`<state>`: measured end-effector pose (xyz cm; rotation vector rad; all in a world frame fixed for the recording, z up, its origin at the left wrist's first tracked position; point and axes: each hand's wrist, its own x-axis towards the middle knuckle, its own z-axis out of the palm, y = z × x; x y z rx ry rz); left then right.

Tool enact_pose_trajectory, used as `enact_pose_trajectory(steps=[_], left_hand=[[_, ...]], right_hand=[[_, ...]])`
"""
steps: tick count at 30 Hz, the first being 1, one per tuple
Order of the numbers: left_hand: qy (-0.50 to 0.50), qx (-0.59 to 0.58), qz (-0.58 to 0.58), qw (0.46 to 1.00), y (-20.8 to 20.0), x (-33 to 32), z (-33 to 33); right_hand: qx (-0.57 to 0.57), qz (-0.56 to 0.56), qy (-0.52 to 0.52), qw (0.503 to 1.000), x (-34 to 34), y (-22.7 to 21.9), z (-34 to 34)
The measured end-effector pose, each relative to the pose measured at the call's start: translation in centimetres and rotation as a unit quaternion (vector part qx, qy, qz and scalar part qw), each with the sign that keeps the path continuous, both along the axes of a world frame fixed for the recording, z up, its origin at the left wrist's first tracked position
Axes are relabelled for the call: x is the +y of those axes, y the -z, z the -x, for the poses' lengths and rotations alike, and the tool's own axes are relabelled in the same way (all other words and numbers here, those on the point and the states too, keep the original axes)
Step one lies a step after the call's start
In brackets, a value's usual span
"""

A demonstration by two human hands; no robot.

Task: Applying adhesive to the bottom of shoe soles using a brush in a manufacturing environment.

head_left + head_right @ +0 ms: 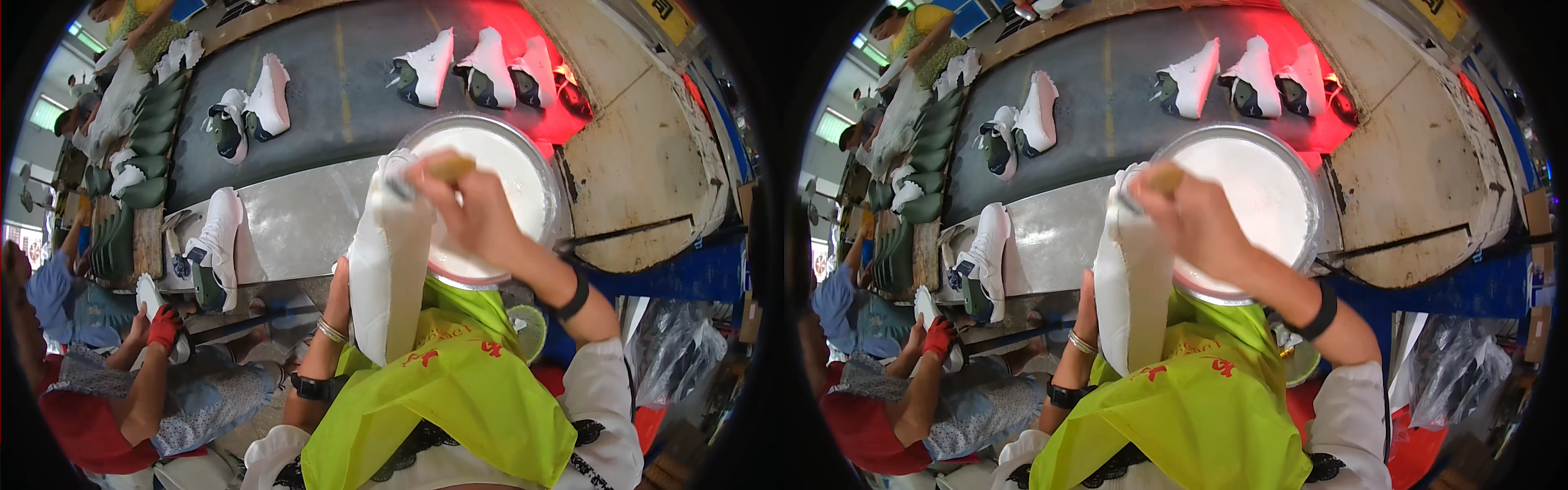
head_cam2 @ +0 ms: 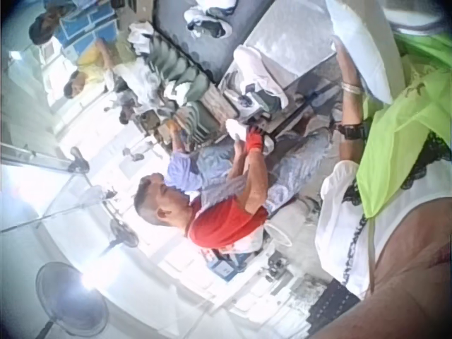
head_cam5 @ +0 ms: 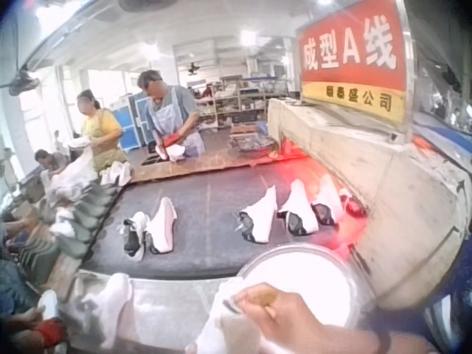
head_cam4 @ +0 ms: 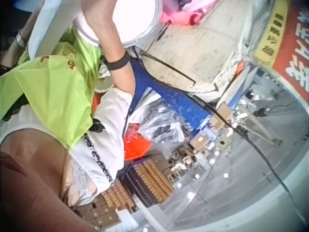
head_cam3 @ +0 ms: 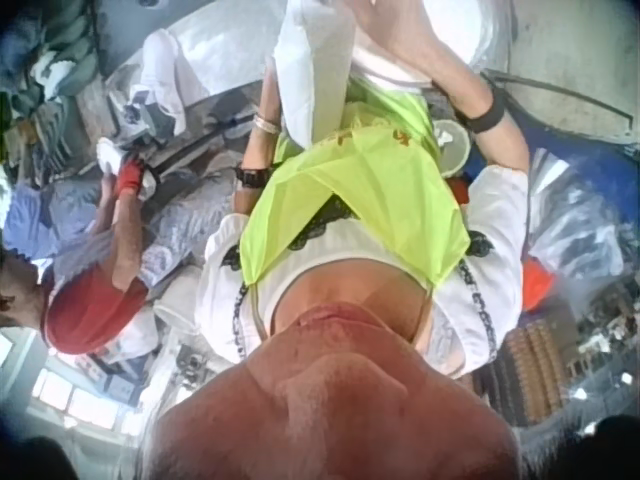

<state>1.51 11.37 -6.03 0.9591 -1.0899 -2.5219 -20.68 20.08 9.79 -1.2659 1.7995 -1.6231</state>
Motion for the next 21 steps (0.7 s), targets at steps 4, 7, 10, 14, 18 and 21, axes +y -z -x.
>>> enact_pose_trajectory(steps=[4, 7, 10, 14, 18, 21], left_hand=[[-0.013, 0.029, 0.001, 0.999, 1.3, -0.3, 0.0], [-0.029, 0.018, -0.036, 0.999, 1.7, -0.7, -0.3], [-0.04, 0.033, -0.049, 0.997, 1.1, -0.5, -0.2], [-0.117, 0.052, -0.124, 0.984, -1.9, 0.0, 0.2], [-0.072, 0.065, -0.049, 0.994, -1.8, -1.7, -0.6], [-0.08, 0.072, -0.102, 0.989, -2.8, -2.0, -0.4]], right_hand=[[-0.047, -0.078, -0.1, 0.991, 2.9, 0.6, -1.6], [-0.03, -0.065, -0.011, 0.997, -0.4, -0.2, 1.8], [-0.039, 0.031, -0.006, 0.999, -3.0, 2.3, 5.2], [0.022, -0.092, 0.067, 0.993, 1.4, 5.7, 2.5], [-0.069, -0.108, 0.051, 0.99, 3.8, 5.4, 0.6], [-0.011, 0.011, 0.089, 0.996, 0.8, 2.0, 1.6]])
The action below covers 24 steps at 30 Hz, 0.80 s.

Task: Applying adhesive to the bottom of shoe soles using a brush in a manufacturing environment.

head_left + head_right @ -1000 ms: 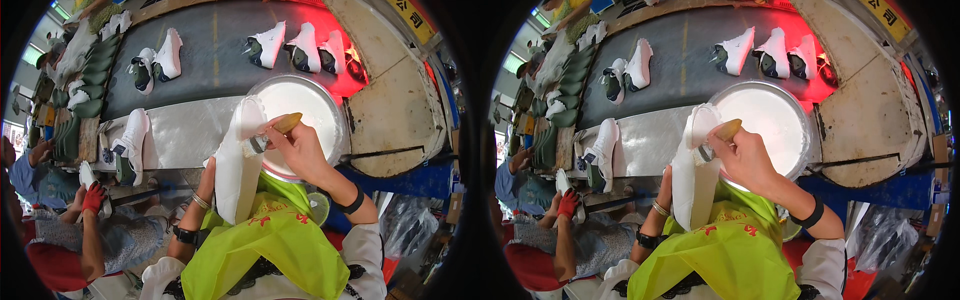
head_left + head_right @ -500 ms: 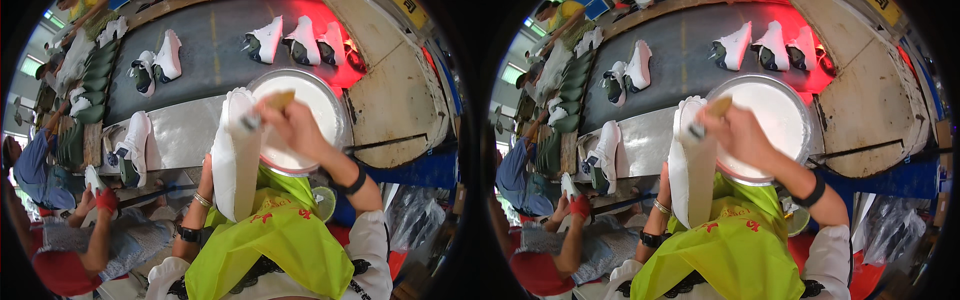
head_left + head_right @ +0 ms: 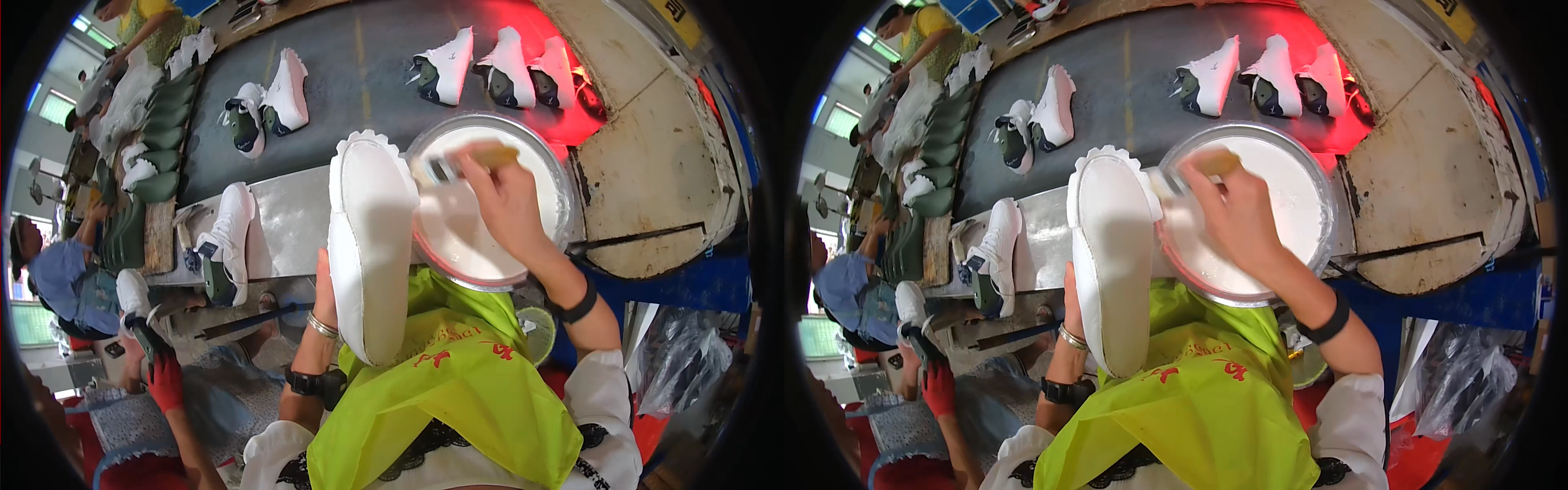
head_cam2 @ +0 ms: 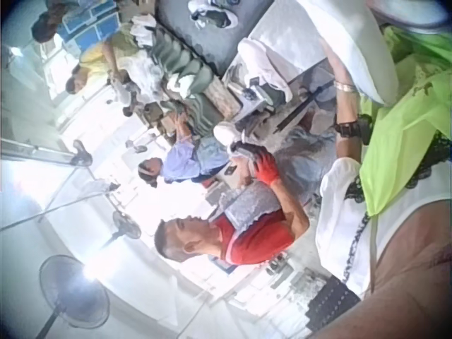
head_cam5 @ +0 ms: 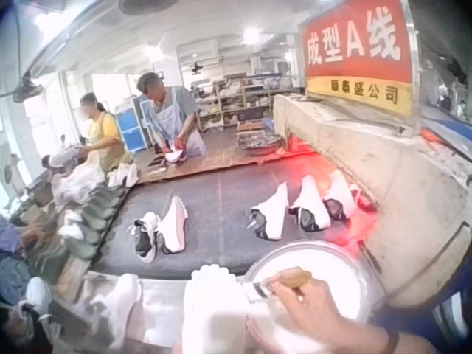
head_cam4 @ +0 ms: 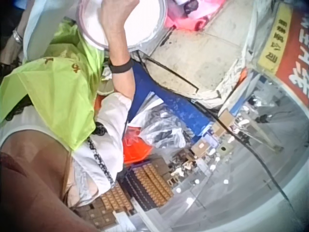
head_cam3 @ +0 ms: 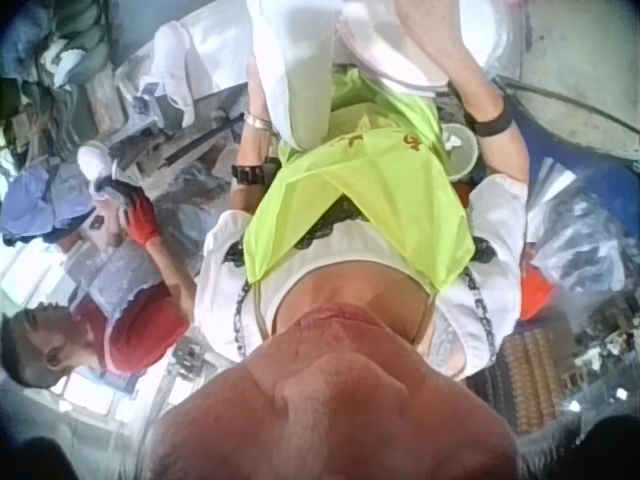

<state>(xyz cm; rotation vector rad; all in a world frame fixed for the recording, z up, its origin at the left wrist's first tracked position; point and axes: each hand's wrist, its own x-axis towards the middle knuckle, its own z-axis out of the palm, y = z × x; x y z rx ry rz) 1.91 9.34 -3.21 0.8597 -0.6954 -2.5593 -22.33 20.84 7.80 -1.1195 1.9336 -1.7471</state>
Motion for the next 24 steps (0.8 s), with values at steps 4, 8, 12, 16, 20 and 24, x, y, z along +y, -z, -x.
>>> enact_pose_trajectory(steps=[4, 8, 12, 16, 20, 24], left_hand=[[-0.006, 0.032, 0.024, 0.999, -0.3, 1.5, 0.0], [0.003, 0.046, 0.021, 0.999, 0.4, 1.1, 0.1], [0.019, 0.138, -0.037, 0.99, 1.6, 0.5, -1.0], [-0.041, 0.122, -0.037, 0.991, 2.2, 0.9, -0.8], [-0.066, 0.094, 0.022, 0.993, -0.1, 1.0, -0.1], [0.0, 0.024, 0.001, 1.0, -1.6, 0.4, -0.6]], right_hand=[[-0.041, 0.063, -0.043, 0.996, -2.5, 0.6, -0.6], [0.076, 0.103, 0.002, 0.992, 1.1, 4.4, -2.1], [-0.138, -0.005, 0.004, 0.99, 1.6, 0.3, -1.9], [-0.134, 0.03, -0.018, 0.99, -0.7, 1.5, -0.6], [-0.216, -0.037, 0.009, 0.976, 2.0, 3.9, -4.1], [-0.081, 0.021, 0.038, 0.996, 2.6, -0.2, -3.0]])
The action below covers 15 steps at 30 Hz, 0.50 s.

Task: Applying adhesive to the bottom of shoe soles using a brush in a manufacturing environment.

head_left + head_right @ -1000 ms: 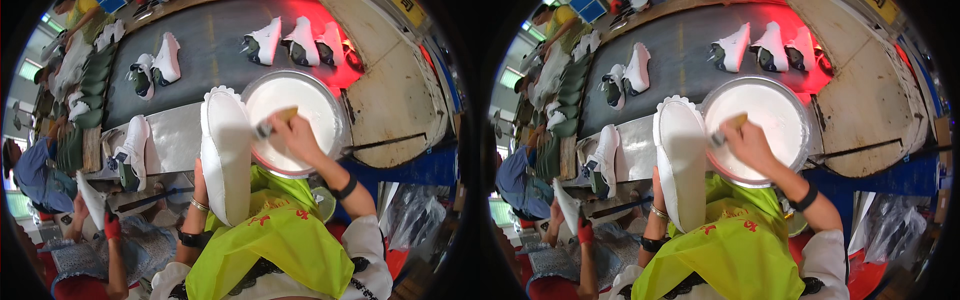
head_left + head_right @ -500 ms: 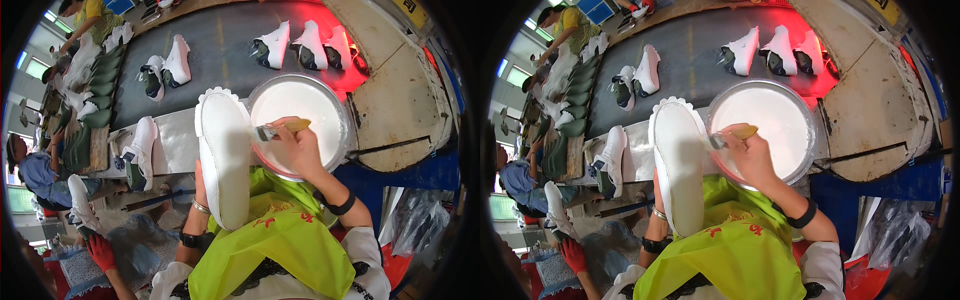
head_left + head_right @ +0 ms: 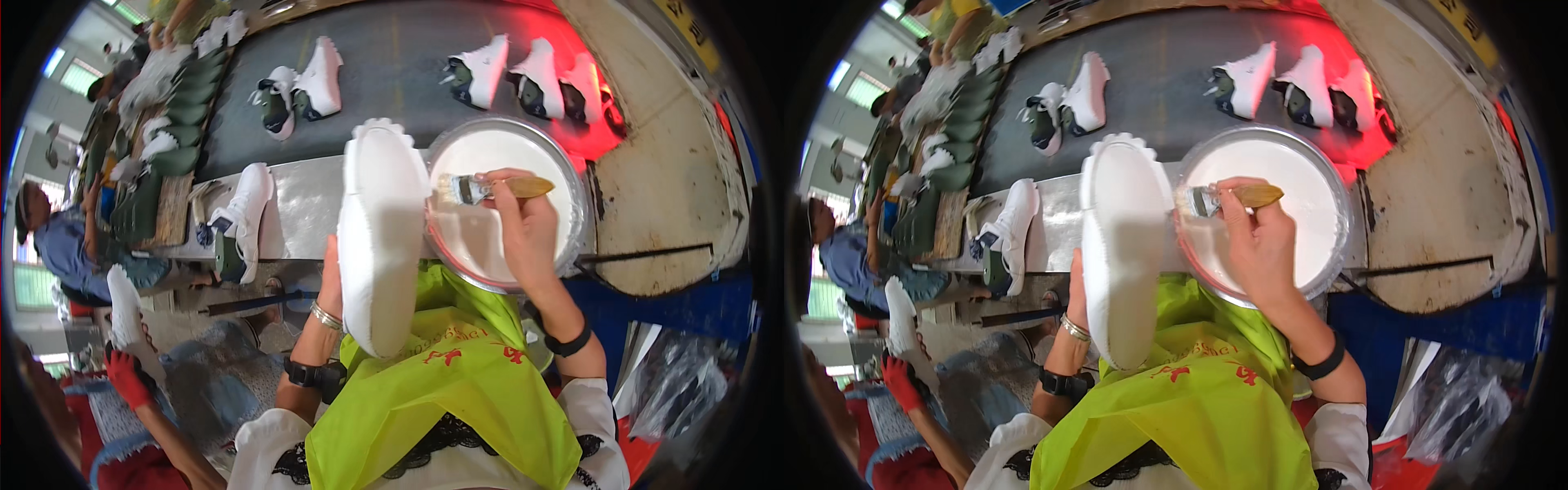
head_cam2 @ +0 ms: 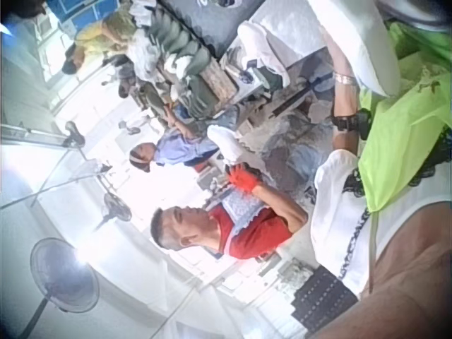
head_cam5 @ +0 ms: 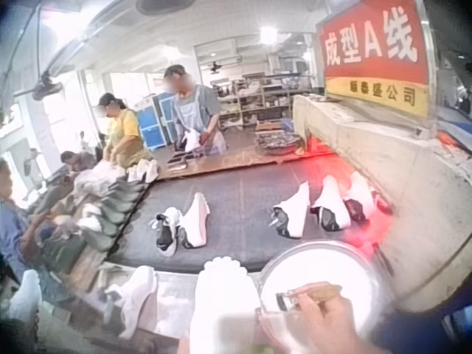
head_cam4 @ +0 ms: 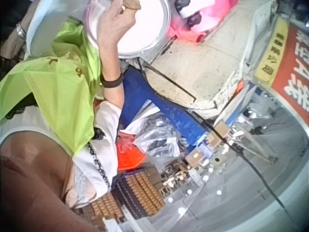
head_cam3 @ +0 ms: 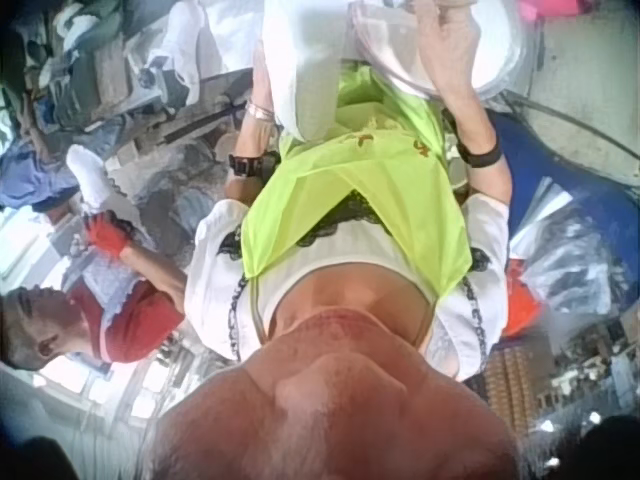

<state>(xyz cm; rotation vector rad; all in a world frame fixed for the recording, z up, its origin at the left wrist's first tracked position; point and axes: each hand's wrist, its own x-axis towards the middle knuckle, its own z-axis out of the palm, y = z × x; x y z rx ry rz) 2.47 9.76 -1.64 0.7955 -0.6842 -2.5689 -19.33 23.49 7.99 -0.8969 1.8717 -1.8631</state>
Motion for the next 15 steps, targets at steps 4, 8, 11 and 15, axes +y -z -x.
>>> enact_pose_trajectory(steps=[4, 8, 11, 15], left_hand=[[0.009, -0.058, 0.056, 0.997, -0.6, 0.0, 1.4], [-0.016, -0.077, 0.074, 0.994, -1.8, 0.4, 2.0], [0.007, -0.117, 0.123, 0.986, -0.9, -0.5, 1.8], [0.003, -0.174, 0.182, 0.968, 0.9, -1.2, 0.3]], right_hand=[[0.133, 0.039, -0.107, 0.985, -2.3, -3.2, -0.5], [0.25, 0.031, -0.158, 0.955, -3.3, -1.3, -1.3], [0.176, -0.039, -0.188, 0.965, -0.1, -0.3, -3.3], [0.213, -0.136, -0.256, 0.933, 0.5, -4.6, -2.8]])
